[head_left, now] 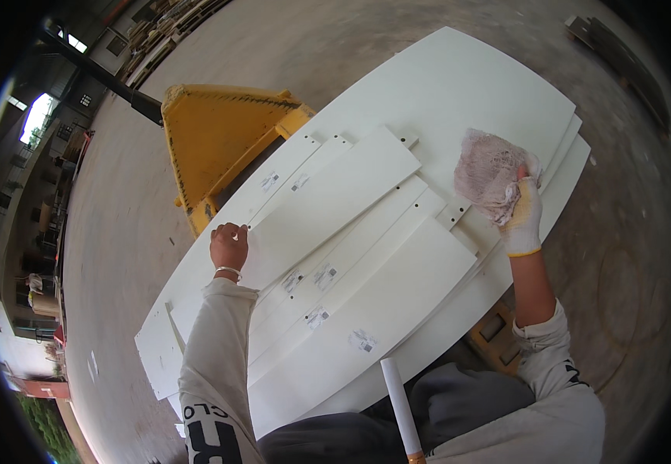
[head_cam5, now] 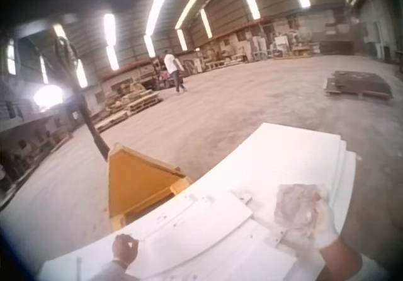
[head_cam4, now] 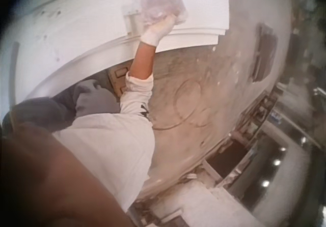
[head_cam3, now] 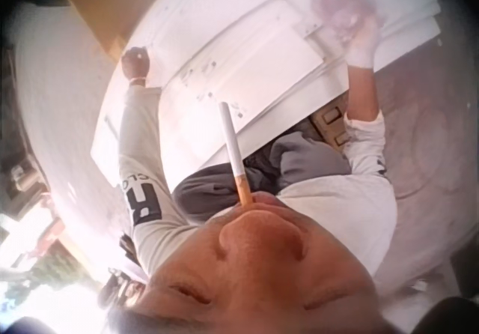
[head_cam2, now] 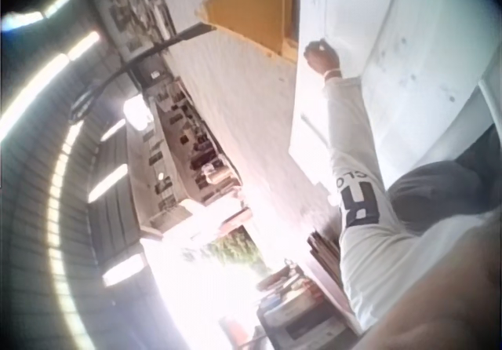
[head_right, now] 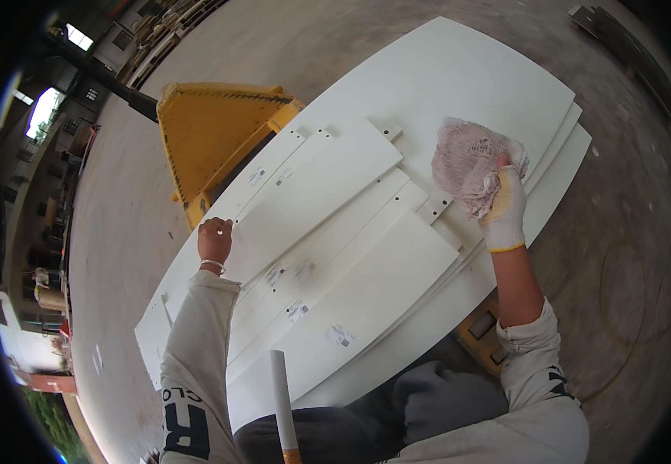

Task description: The person wipes white panels with a cloth, uses a blue scraper to remove residue, and applies liquid from a bottle. They also use a yellow screwdriver to pry off small strips from the panels and continue wiping the surfaces.

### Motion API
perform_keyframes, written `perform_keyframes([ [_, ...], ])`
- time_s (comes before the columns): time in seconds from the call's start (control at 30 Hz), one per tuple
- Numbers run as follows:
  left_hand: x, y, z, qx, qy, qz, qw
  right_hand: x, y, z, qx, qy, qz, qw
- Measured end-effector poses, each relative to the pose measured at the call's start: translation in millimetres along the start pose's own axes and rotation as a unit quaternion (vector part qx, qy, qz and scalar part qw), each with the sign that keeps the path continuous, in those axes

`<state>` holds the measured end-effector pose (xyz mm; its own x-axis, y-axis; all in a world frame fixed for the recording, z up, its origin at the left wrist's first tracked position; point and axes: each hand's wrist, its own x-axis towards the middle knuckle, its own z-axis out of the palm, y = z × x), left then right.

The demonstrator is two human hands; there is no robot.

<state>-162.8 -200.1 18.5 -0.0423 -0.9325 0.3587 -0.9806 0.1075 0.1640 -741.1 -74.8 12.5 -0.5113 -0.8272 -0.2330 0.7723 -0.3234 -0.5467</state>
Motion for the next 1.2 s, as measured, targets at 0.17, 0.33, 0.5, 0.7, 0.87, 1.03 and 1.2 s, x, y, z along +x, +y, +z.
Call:
perform_keyframes([
  [0.17, -75, 41, -58, -0.095, -0.053, 0.128, 0.986, -15, -12, 7, -0.002, -0.012, -0.009, 1.000],
  [0.33, -208, 119, -121, 0.031, -0.383, 0.278, 0.880, -43, -38, 16, -0.013, -0.030, -0.009, 0.999],
  [0.5, -279, 110, -123, 0.096, -0.458, 0.215, 0.857, -79, -57, -4, 0.009, -0.058, 0.008, 0.998],
  [0.7, -295, 117, -113, 0.138, -0.401, 0.207, 0.881, -139, -68, -24, -0.013, -0.044, 0.018, 0.999],
  [0.87, -272, 115, -134, 0.063, -0.464, 0.202, 0.860, -170, -102, -46, 0.031, -0.051, 0.027, 0.998],
  [1.03, -227, 84, -167, -0.070, -0.337, 0.051, 0.937, -196, -132, -73, 0.005, -0.026, -0.016, 1.000],
  [1.2, -201, 33, -107, -0.143, -0.044, -0.032, 0.988, -220, -110, -83, -0.007, 0.039, 0.007, 0.999],
])
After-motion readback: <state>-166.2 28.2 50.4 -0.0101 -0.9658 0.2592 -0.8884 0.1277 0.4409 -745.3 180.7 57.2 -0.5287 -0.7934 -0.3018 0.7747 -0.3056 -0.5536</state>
